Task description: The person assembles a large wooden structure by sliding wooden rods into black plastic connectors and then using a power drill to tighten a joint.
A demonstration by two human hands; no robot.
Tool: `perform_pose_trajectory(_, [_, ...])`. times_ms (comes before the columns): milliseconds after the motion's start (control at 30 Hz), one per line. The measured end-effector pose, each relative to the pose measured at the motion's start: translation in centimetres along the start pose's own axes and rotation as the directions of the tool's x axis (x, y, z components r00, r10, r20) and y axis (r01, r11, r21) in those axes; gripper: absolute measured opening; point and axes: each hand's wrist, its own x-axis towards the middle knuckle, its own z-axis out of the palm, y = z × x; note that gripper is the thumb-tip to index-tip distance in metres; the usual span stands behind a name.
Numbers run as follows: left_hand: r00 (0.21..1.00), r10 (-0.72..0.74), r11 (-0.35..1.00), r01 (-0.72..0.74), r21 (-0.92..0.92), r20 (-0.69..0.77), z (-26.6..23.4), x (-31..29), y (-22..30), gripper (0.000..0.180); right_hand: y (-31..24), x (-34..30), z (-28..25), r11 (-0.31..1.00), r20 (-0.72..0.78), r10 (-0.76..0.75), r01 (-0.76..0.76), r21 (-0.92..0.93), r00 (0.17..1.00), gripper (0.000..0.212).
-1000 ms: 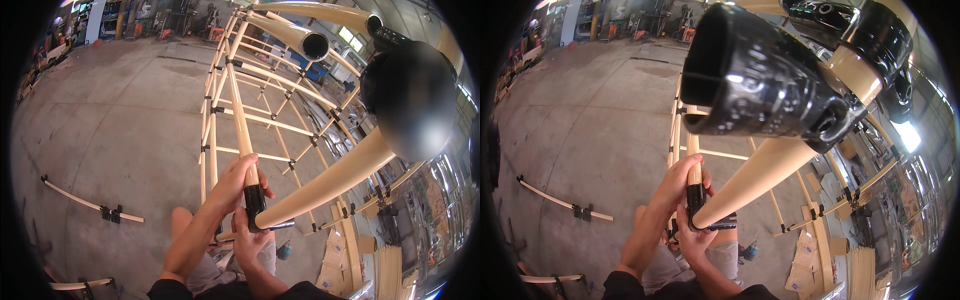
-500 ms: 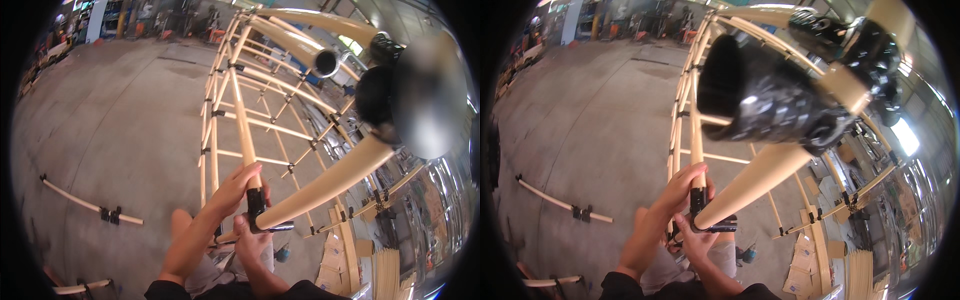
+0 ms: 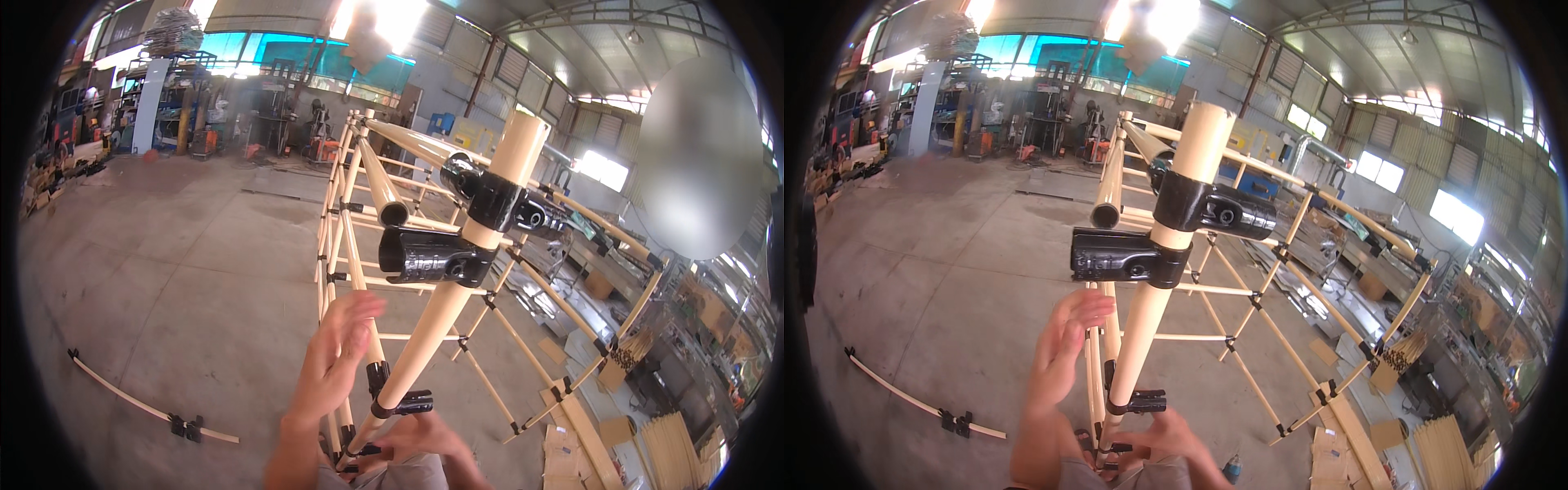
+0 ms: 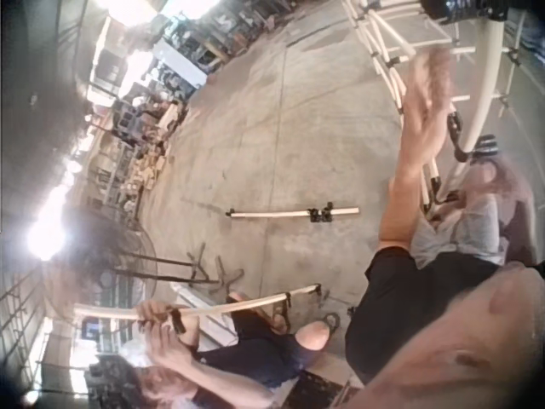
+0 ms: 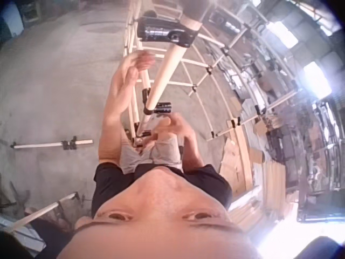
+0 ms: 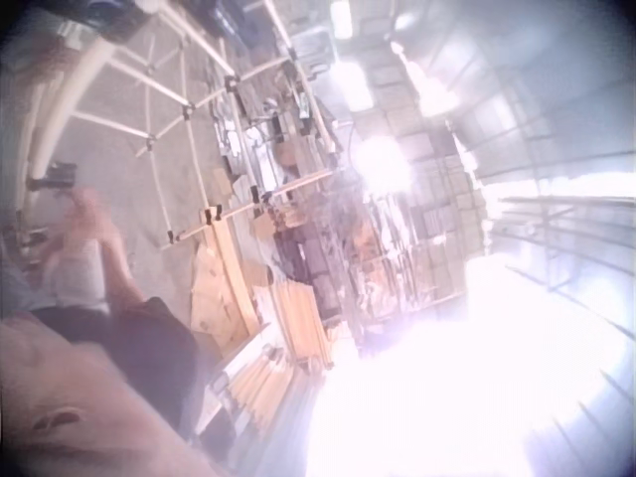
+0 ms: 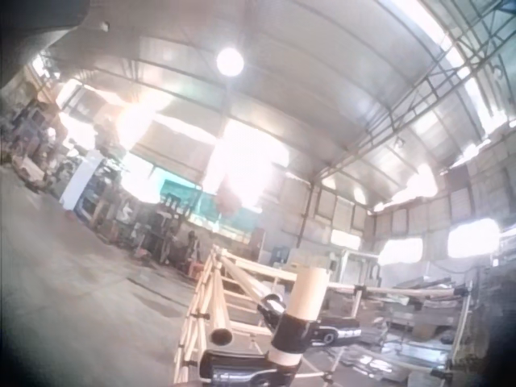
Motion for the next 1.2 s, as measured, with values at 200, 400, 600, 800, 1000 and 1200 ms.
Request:
perform_pose_trajectory(200, [0.962, 0.101, 0.973, -0.043, -0.226, 0.255, 2.9, 4.1, 4.8, 0.054, -13.3, 2.0, -12.9, 0.883, -0.279, -0.108, -0.037, -0.468, 0.954, 0.038])
perform_pose_trajectory(400, [0.990, -0.040, 0.904, 0.094, -0.417, 0.136, 6.7, 6.0, 6.4, 0.036, -27.1, 10.4, -13.3, 0.293, -0.047, -0.783, 0.301, -0.907, 0.620, 0.049])
perform_pose_trajectory(600, [0.992, 0.115, 0.904, -0.080, -0.421, 0.059, 7.7, 6.0, 5.7, 0.042, -29.2, 14.3, -13.0, 0.102, 0.204, -0.567, 0.313, -0.944, 0.798, 0.029])
perform_pose_trajectory(800, [0.994, 0.099, 0.906, -0.075, -0.416, 0.036, 7.9, 6.0, 5.6, 0.039, -27.6, 15.2, -13.9, 0.035, 0.272, -0.708, 0.418, -0.908, 0.651, 0.030])
perform_pose_trajectory(1000, [0.999, 0.041, 0.906, -0.030, -0.422, 0.018, 7.9, 5.8, 6.1, 0.039, -26.6, 15.0, -13.7, 0.137, 0.198, -0.739, 0.432, -0.891, 0.643, 0.036])
perform_pose_trajectory(1200, [0.998, 0.055, 0.874, -0.044, -0.483, 0.007, 7.7, 5.9, 5.8, 0.050, -26.3, 15.5, -14.3, 0.073, 0.266, -0.772, 0.497, -0.865, 0.577, 0.042])
